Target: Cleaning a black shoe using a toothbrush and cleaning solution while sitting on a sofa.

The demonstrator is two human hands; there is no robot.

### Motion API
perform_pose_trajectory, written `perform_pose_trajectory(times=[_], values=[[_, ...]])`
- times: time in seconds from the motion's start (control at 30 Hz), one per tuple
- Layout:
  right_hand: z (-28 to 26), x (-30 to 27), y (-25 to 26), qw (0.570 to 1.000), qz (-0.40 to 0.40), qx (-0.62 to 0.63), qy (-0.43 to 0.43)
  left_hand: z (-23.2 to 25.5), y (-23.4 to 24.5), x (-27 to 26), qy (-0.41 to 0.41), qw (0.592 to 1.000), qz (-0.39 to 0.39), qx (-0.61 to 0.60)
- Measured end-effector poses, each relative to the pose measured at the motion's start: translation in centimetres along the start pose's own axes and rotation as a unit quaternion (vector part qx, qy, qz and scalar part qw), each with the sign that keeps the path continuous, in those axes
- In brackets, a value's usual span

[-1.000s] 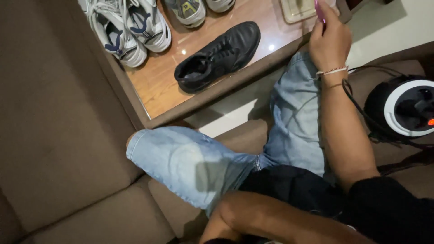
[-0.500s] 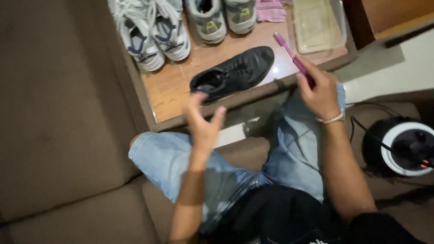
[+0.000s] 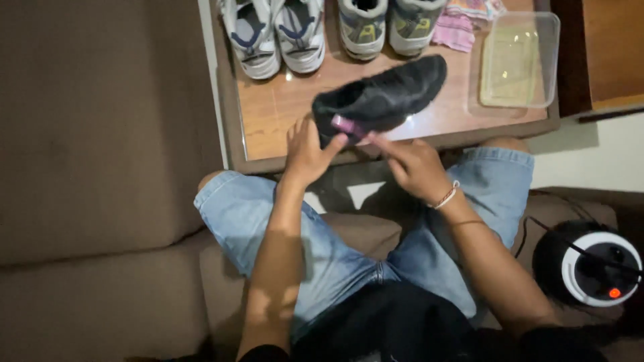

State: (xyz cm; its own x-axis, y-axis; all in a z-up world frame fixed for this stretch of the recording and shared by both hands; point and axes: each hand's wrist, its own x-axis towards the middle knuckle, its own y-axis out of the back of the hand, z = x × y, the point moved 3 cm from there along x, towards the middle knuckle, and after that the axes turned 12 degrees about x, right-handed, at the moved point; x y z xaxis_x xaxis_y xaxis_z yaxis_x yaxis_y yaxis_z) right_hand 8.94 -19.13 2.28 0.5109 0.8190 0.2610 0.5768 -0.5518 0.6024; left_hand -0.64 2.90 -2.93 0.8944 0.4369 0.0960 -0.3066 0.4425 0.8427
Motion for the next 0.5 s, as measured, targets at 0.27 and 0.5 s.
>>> perform_pose_trajectory(times=[0.27,0.5], values=[[1.9,0.1,-1.3,0.991,0.027,-0.127,0.035,1.0,1.1,0.9,-0.006,0.997,-0.008,-0.082],[2.4,0.1,-0.5,0.993,0.066,-0.097,0.014,0.7,1.0,0.7,0.017,0.999,0.001,-0.028]])
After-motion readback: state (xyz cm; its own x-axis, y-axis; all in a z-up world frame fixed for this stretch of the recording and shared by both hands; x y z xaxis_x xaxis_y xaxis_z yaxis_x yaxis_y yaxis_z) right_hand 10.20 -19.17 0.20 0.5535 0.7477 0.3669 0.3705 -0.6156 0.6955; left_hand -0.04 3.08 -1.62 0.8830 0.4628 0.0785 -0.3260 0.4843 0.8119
